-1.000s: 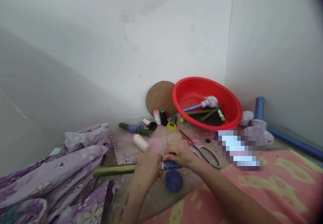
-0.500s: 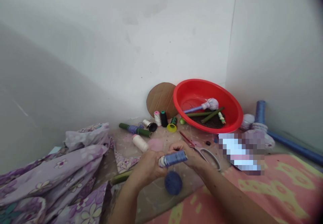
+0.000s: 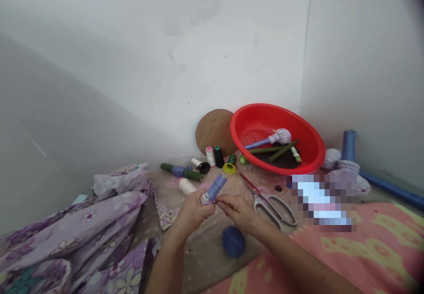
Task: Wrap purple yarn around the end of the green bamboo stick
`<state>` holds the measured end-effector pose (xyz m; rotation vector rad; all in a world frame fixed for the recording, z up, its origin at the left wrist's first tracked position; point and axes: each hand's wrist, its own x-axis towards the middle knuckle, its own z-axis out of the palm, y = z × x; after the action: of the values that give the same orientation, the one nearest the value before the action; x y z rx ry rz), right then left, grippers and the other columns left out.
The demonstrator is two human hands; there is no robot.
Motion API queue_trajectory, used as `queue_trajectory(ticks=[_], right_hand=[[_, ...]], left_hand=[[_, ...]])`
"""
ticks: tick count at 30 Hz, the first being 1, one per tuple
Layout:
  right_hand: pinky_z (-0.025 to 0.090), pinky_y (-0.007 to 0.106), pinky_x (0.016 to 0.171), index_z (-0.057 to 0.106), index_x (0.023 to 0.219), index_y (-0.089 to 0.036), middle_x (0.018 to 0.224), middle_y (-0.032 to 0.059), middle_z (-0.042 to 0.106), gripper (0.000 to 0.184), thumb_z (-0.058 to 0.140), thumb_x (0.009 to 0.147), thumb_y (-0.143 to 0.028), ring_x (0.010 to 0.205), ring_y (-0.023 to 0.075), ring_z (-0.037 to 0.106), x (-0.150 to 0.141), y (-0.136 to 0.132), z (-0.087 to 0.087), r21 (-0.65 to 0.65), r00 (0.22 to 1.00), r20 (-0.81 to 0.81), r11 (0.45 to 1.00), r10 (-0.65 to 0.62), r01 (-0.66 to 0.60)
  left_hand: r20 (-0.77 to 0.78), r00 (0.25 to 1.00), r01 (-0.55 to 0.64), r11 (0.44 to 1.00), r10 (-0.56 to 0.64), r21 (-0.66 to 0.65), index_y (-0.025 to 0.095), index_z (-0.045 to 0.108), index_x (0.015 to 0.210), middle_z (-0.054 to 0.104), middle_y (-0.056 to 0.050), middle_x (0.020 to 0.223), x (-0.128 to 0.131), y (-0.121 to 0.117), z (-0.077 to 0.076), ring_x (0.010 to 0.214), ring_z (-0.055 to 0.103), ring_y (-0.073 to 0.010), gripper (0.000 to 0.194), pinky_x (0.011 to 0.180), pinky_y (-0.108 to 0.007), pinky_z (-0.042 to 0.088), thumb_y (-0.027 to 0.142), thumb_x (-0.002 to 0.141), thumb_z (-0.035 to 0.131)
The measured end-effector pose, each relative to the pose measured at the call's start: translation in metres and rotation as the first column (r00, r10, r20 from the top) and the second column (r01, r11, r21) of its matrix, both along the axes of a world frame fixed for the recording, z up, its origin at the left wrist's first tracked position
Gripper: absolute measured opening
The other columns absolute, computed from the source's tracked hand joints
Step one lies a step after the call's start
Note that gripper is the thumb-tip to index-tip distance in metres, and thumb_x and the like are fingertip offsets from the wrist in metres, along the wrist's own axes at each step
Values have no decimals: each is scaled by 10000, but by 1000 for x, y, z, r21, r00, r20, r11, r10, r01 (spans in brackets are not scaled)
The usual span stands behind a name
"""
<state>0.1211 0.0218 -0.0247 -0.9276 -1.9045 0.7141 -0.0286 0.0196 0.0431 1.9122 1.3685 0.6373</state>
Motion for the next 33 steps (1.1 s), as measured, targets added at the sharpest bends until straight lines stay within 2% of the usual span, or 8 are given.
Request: queue_trajectory(ticks=[2, 4, 9, 15, 17, 22, 26, 33], right_hand=[[337, 180, 524, 593, 783, -165, 641, 6, 566, 268, 362, 822, -295, 564, 88, 478, 1, -2, 2, 79, 994, 90, 995, -65, 58], [339, 182, 535, 594, 757, -167, 639, 5, 580, 271, 365, 820, -298, 576, 95, 501, 1, -3, 4, 105, 985, 134, 990, -106, 92], [295, 178, 471, 596, 629, -159, 516, -18, 537, 325, 384, 808, -328, 487, 82, 459, -3, -4, 5, 97, 971, 153, 980, -186, 173], [272, 179, 442, 598, 574, -154, 499, -15, 534, 343, 398, 801, -315, 477, 83, 462, -3, 1, -1, 64, 974, 144, 984, -177, 169], [296, 180, 457, 604, 599, -157, 522, -9, 555, 339, 388, 807, -315, 493, 89, 482, -4, 1, -2, 57, 974, 145, 984, -175, 168], [373, 196, 570, 592, 896, -189, 754, 18, 638, 237, 386, 813, -272, 653, 118, 568, -7, -5, 1, 103, 976, 87, 976, -200, 191], [357, 195, 537, 600, 842, -194, 671, 13, 632, 224, 381, 815, -234, 599, 114, 572, -7, -9, 1, 227, 952, 172, 951, -252, 210], [352, 194, 578, 582, 797, -176, 710, 28, 608, 235, 349, 823, -185, 649, 108, 553, -6, -10, -3, 348, 937, 247, 925, -246, 151]], left_hand=[[7, 1000, 13, 1000, -13, -9, 157, 552, 817, 498, 24, 551, 0, 1, -2, 539, 440, -102, 238, 479, -185, 335, 149, 620, 420], [14, 1000, 20, 1000, -20, 1, 150, 546, 790, 489, 25, 560, -1, 3, -4, 529, 424, -95, 217, 474, -181, 328, 145, 613, 420], [-17, 1000, 27, 999, -26, 48, 135, 512, 681, 461, 28, 576, -2, 6, -7, 527, 383, -84, 128, 456, -173, 298, 133, 582, 431], [21, 999, 48, 998, -49, 49, 135, 483, 636, 407, 39, 555, 2, 4, -6, 504, 343, -67, 74, 444, -168, 276, 141, 573, 444], [52, 997, 58, 998, -59, 24, 135, 483, 645, 390, 46, 533, 2, 3, -5, 479, 331, -60, 81, 431, -166, 267, 140, 575, 442], [152, 988, 47, 991, -28, -122, 144, 488, 799, 346, 72, 459, -4, 2, -7, 381, 298, -53, 192, 365, -166, 238, 183, 622, 422], [172, 985, 35, 990, -12, -133, 149, 481, 766, 361, 75, 439, -8, 5, -11, 361, 313, -54, 168, 353, -168, 236, 170, 608, 430], [18, 999, -46, 995, 47, -86, 147, 523, 753, 388, 70, 417, -6, 9, -10, 391, 349, -65, 180, 397, -173, 278, 156, 597, 435]])
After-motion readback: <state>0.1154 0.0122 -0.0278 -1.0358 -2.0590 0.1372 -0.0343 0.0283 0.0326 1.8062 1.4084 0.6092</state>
